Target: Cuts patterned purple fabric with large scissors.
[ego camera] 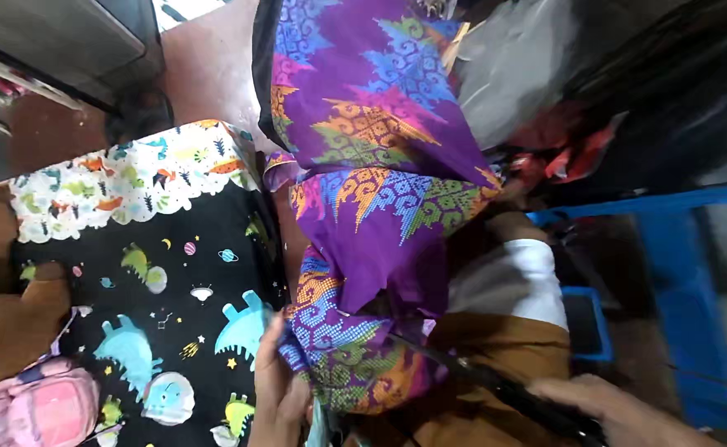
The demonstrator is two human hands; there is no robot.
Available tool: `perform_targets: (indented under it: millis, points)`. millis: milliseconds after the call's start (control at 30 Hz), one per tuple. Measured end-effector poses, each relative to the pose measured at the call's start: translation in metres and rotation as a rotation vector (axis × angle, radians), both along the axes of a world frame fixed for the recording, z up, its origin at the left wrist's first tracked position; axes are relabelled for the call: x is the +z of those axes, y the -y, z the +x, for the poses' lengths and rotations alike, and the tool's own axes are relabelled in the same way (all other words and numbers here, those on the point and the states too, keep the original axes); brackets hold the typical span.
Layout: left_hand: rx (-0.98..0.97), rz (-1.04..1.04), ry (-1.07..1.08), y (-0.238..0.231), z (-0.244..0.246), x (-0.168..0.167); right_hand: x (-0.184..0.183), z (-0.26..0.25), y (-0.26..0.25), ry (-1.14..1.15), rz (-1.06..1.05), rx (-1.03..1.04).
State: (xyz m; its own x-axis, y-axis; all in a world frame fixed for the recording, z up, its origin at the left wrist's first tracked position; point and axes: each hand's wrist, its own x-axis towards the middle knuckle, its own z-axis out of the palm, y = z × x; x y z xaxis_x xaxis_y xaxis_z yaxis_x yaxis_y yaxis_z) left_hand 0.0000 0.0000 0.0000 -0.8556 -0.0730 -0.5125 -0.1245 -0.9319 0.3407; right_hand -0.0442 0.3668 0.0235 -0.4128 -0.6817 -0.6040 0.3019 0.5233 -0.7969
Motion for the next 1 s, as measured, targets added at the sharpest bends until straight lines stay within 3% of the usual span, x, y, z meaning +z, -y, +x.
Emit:
perform_targets:
  millis: [133,233,300,400,500,633,767,1000]
  points:
    - [-0.002,0.139,0.096,-0.005,-0.017,0.009,0.008,-0.005,0.004,0.004,0.104,-0.009]
    - [-0.085,0.021,0.151,-0.014,-0.024,0.017,0.007,-0.007,0.005,0.066,0.225,-0.052]
    - [-0.11,-0.266,0.15,-0.021,-0.019,0.023,0.008,-0.003,0.002,0.046,0.211,-0.06]
    - [0.017,-0.701,0.161,-0.028,-0.013,0.029,0.021,-0.005,-0.004,-0.015,0.115,-0.109]
    - [0.046,-0.906,0.095,-0.031,-0.01,0.035,0.039,-0.019,0.01,0.02,0.001,-0.33]
    - [-0.033,-0.939,-0.057,-0.043,-0.005,0.032,0.058,-0.003,0.019,0.153,-0.112,-0.439]
    - [-0.061,-0.856,-0.137,-0.062,-0.004,0.032,0.053,0.005,0.023,0.252,0.102,-0.363]
    - [-0.169,-0.717,-0.248,-0.079,-0.008,0.027,0.069,0.018,0.004,0.329,0.145,-0.262]
